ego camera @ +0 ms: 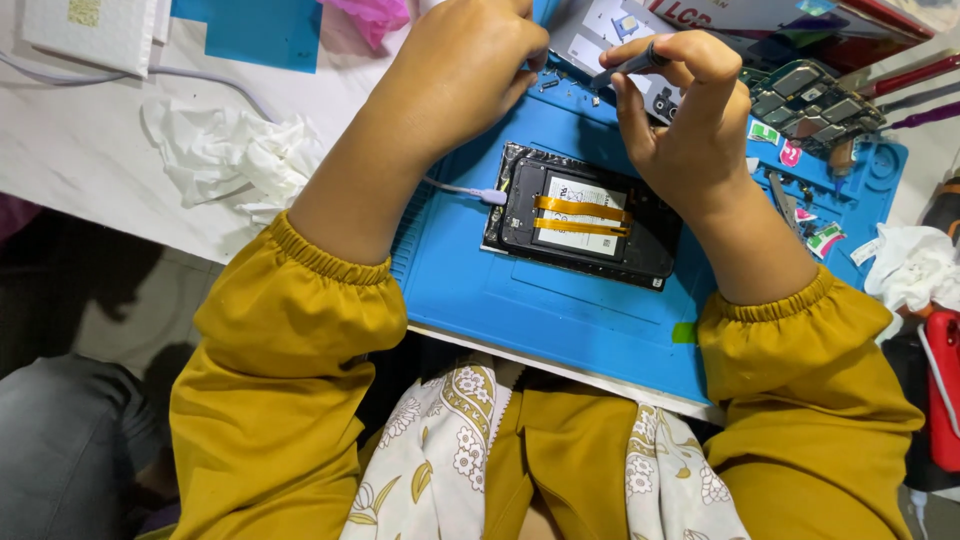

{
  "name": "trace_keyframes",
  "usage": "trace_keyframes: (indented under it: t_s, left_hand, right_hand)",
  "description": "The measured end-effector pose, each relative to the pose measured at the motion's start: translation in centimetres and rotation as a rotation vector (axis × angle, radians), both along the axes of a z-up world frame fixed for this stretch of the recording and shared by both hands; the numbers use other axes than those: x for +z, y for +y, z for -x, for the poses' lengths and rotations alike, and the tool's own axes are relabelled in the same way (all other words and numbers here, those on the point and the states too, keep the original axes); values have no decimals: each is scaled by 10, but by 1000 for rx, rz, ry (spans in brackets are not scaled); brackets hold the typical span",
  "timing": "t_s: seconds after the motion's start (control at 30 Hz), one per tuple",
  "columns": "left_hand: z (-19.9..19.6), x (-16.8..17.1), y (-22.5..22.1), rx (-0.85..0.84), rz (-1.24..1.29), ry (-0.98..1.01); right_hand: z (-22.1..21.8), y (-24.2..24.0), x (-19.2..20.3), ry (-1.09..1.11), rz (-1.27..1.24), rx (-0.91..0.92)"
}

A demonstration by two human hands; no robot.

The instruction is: Repairing a mobile phone by disassembling components with a screwdriver and cleaning them with a cloth

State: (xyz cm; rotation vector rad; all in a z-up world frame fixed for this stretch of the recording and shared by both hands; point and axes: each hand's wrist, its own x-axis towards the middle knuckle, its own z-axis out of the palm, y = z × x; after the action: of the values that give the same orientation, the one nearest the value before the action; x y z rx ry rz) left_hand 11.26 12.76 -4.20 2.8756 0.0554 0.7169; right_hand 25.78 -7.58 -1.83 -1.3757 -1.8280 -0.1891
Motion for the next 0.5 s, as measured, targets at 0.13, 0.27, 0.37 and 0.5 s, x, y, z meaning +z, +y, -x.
trace_keyframes:
  t_s: [0.13,0.27,0.37,0.5]
  left_hand:
    - [-2,-1,-2,-20,8,-11]
    - [-1,2,-3,-25,32,-7]
    - [0,3,-5,-38,41,-21]
    - [0,4,-6,-28,33,-41]
  right_hand:
    - [2,3,-3,47,-14,30]
    - [1,4,-5,66,10,49]
    - [1,4,-7,52,13,22]
    - [1,5,-6,66,14,34]
